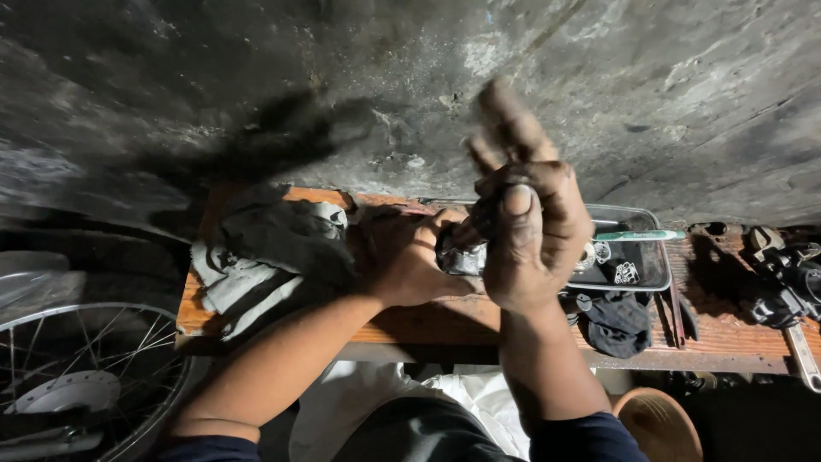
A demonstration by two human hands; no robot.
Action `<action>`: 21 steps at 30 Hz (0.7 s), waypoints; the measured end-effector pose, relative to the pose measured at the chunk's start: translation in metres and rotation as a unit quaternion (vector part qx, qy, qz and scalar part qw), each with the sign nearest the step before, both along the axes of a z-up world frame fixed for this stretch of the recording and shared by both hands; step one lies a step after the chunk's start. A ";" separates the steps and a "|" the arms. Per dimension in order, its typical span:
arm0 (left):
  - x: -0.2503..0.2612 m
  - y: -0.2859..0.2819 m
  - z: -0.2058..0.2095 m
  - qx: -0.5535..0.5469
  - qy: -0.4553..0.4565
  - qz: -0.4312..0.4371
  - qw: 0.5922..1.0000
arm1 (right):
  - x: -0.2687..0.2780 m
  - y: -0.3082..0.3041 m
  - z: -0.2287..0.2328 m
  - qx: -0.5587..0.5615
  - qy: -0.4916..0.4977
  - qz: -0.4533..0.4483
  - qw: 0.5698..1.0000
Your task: The person uses a screwdriver to tighten screws on a small mechanical component held in their left hand. They rotate the component to access different sides and continue adjusting the screws throughout the video.
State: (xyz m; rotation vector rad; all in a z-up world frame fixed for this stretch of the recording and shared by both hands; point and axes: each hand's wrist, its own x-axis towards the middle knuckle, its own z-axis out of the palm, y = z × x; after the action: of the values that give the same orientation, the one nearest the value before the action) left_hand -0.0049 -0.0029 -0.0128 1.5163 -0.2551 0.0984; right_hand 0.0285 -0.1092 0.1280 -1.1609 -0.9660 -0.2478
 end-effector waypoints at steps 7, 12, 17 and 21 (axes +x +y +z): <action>0.002 0.000 0.009 -0.016 -0.009 -0.006 1.000 | -0.010 0.009 0.006 -0.022 0.043 -0.040 0.998; 0.000 0.002 0.032 0.046 -0.046 0.016 0.998 | -0.006 0.006 0.006 0.029 0.085 -0.014 0.996; 0.004 0.003 0.023 0.019 -0.053 0.002 0.998 | -0.009 0.010 0.006 0.018 0.065 -0.026 0.997; 0.005 0.004 0.017 0.026 -0.093 0.000 0.995 | -0.012 0.012 0.008 0.017 0.056 0.002 0.998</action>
State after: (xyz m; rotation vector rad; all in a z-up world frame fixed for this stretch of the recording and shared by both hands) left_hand 0.0003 0.0012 0.0047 1.5604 -0.4081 0.2356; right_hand 0.0161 -0.0976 0.1355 -1.1295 -0.8619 -0.1935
